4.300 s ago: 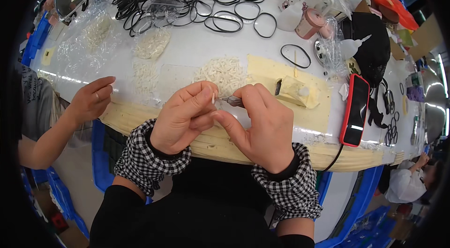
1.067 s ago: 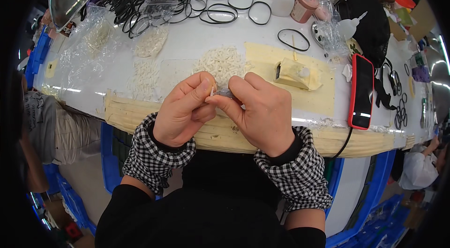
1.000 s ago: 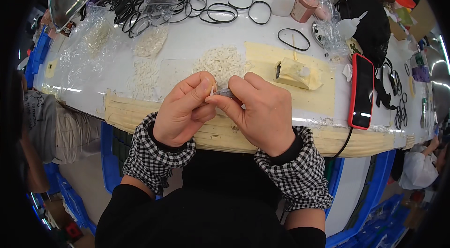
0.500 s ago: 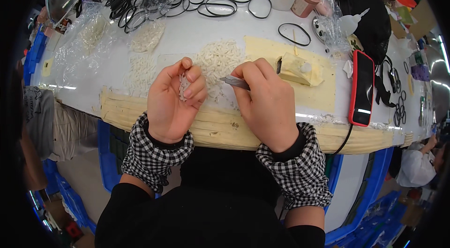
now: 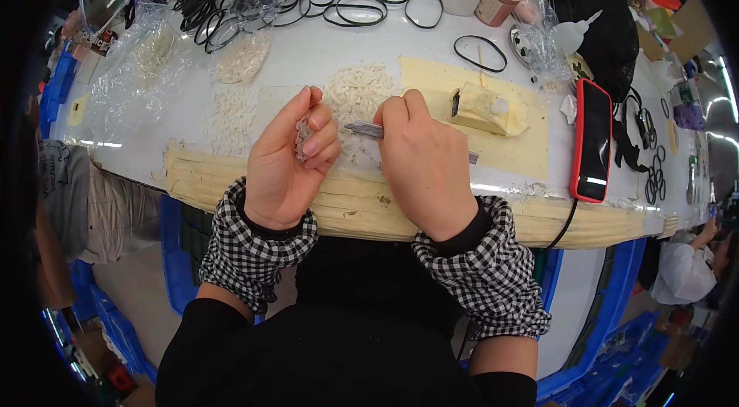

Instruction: Packaging small white plastic components into small clear plastic bags.

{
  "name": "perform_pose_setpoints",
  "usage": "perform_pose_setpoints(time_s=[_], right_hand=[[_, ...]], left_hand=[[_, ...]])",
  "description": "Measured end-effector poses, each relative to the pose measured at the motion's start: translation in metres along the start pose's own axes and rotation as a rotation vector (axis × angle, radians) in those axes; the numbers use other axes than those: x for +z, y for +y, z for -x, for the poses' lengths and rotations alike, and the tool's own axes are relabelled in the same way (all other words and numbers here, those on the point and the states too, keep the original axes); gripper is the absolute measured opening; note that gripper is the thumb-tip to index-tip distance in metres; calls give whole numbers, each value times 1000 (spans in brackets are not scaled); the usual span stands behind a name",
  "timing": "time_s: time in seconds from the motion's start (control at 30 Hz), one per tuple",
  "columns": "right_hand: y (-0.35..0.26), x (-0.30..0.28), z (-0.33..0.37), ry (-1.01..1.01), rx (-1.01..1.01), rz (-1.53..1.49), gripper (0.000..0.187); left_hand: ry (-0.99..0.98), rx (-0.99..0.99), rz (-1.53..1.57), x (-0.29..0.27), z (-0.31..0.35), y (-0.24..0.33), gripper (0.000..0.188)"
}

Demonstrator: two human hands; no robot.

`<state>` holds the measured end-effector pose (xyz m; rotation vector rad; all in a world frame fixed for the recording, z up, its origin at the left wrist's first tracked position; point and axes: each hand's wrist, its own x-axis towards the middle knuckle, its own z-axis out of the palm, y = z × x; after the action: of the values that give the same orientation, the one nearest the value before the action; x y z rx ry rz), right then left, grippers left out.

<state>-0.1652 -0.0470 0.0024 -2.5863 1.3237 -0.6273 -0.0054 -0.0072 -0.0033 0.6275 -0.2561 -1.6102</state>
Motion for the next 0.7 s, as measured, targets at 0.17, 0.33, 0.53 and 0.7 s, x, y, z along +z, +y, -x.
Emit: perform_pose_setpoints(time_s=[0.17, 0.33, 0.53, 0.7], right_hand=[[3, -12, -2, 80, 12, -270, 15], [-5, -23, -6, 70, 15, -447, 18], [0, -15, -4, 7, 31, -149, 20], [-2, -20, -6, 39, 29, -383, 17]], left_hand=[[-2, 15, -121, 4, 2, 2, 19], [-87, -39, -357, 7, 4, 2, 24], [-19, -1, -279, 9, 4, 3, 24], [-43, -26, -348, 10, 4, 2, 21]])
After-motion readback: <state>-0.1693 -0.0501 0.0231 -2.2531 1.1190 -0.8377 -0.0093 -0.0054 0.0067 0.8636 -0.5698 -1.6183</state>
